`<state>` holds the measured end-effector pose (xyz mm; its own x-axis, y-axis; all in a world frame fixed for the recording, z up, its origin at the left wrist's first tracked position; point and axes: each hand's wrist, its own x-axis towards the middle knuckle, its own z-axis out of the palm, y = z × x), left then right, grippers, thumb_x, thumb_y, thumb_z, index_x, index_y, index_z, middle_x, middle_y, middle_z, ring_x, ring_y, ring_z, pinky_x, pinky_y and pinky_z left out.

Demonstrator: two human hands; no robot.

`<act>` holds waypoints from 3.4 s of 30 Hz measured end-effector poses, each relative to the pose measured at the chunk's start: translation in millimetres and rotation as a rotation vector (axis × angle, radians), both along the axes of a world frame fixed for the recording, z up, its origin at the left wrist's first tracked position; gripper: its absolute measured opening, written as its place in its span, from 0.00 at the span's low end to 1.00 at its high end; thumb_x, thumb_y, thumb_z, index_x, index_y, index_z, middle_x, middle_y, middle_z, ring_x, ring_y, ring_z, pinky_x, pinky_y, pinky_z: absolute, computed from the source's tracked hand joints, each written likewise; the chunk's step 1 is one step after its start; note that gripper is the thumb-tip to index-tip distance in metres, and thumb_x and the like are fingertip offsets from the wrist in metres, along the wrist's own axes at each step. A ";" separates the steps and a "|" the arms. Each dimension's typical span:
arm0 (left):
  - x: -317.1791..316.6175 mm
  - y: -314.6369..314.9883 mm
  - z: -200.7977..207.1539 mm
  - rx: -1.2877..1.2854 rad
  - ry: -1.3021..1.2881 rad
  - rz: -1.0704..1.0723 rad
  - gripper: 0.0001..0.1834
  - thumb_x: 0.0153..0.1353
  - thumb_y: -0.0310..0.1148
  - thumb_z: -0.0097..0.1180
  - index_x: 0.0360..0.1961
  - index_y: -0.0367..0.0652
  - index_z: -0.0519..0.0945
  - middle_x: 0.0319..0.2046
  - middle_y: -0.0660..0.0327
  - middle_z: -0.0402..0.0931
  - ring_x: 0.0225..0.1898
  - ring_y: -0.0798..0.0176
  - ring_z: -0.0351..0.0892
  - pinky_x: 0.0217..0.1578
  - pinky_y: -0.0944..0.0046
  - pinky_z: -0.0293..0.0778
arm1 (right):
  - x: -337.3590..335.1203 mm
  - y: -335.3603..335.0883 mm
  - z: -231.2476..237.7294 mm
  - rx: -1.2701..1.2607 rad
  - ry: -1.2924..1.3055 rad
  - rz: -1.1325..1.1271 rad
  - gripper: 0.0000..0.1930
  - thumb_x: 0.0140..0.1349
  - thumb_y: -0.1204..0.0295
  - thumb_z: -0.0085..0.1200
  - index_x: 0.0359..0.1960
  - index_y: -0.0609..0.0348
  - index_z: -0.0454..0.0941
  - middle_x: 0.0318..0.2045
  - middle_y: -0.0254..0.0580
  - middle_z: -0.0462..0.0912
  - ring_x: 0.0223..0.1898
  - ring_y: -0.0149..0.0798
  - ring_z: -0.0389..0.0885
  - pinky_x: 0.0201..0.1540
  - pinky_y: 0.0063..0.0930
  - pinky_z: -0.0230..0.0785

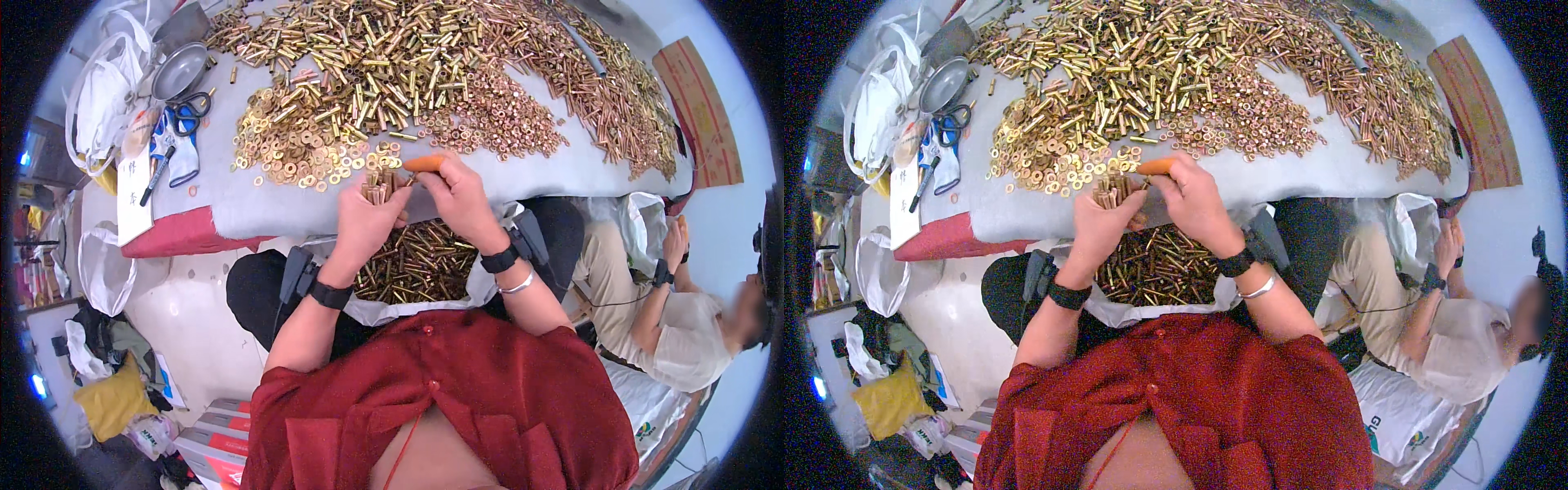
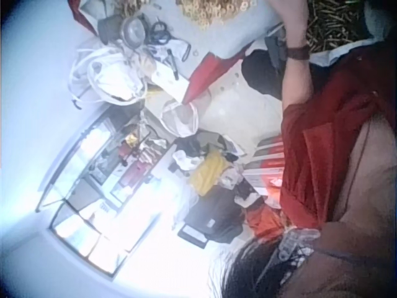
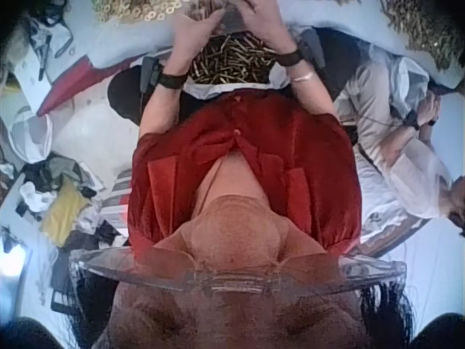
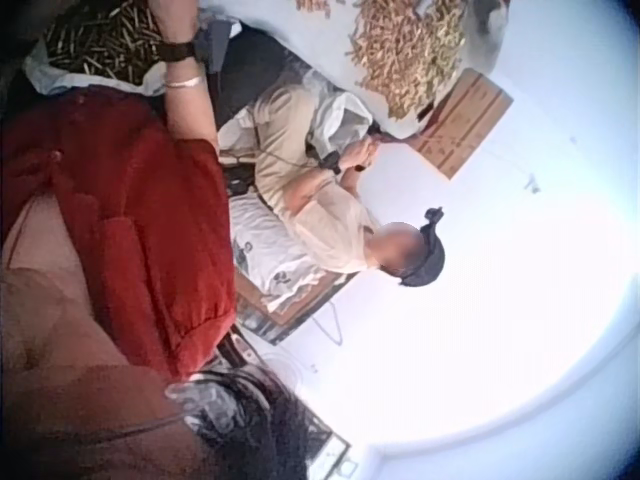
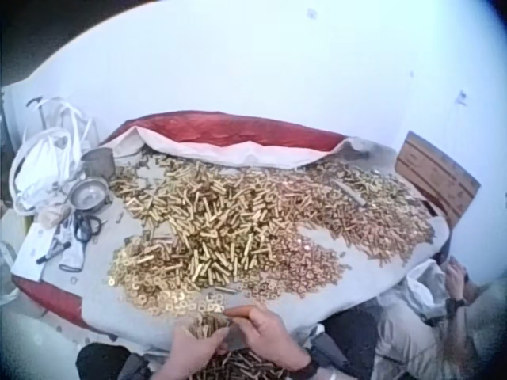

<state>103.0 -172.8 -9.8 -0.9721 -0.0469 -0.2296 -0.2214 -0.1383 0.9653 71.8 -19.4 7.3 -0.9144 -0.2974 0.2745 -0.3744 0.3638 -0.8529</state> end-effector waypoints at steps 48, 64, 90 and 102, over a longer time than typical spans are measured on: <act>5.3 -5.8 12.9 0.181 0.067 -0.065 0.08 0.56 0.26 0.60 0.35 0.37 0.75 0.23 0.63 0.76 0.19 0.71 0.76 0.17 0.74 0.74 | -3.1 2.1 16.6 0.044 -0.335 -0.018 0.16 0.67 0.62 0.47 0.41 0.63 0.79 0.33 0.36 0.81 0.37 0.27 0.76 0.45 0.21 0.67; 4.0 -22.9 13.7 0.338 0.101 -0.010 0.09 0.56 0.28 0.60 0.36 0.36 0.76 0.25 0.62 0.78 0.21 0.70 0.78 0.17 0.73 0.73 | -4.6 5.4 -4.1 -0.644 -0.574 0.071 0.18 0.68 0.58 0.41 0.41 0.58 0.78 0.38 0.38 0.79 0.41 0.35 0.75 0.45 0.35 0.66; 13.9 -22.0 9.9 0.280 -0.284 -0.279 0.12 0.56 0.34 0.61 0.38 0.41 0.76 0.26 0.65 0.77 0.20 0.71 0.76 0.11 0.77 0.63 | 21.7 -15.1 -10.2 -0.555 -0.461 -0.002 0.20 0.61 0.75 0.52 0.55 0.59 0.66 0.34 0.36 0.77 0.36 0.27 0.75 0.37 0.20 0.69; 7.5 -27.6 17.2 0.464 -0.236 -0.065 0.12 0.57 0.34 0.61 0.38 0.40 0.74 0.28 0.61 0.77 0.21 0.68 0.78 0.10 0.76 0.62 | -36.2 -27.6 -16.5 0.321 0.183 -0.174 0.10 0.60 0.66 0.51 0.36 0.60 0.77 0.33 0.51 0.78 0.34 0.48 0.77 0.36 0.37 0.70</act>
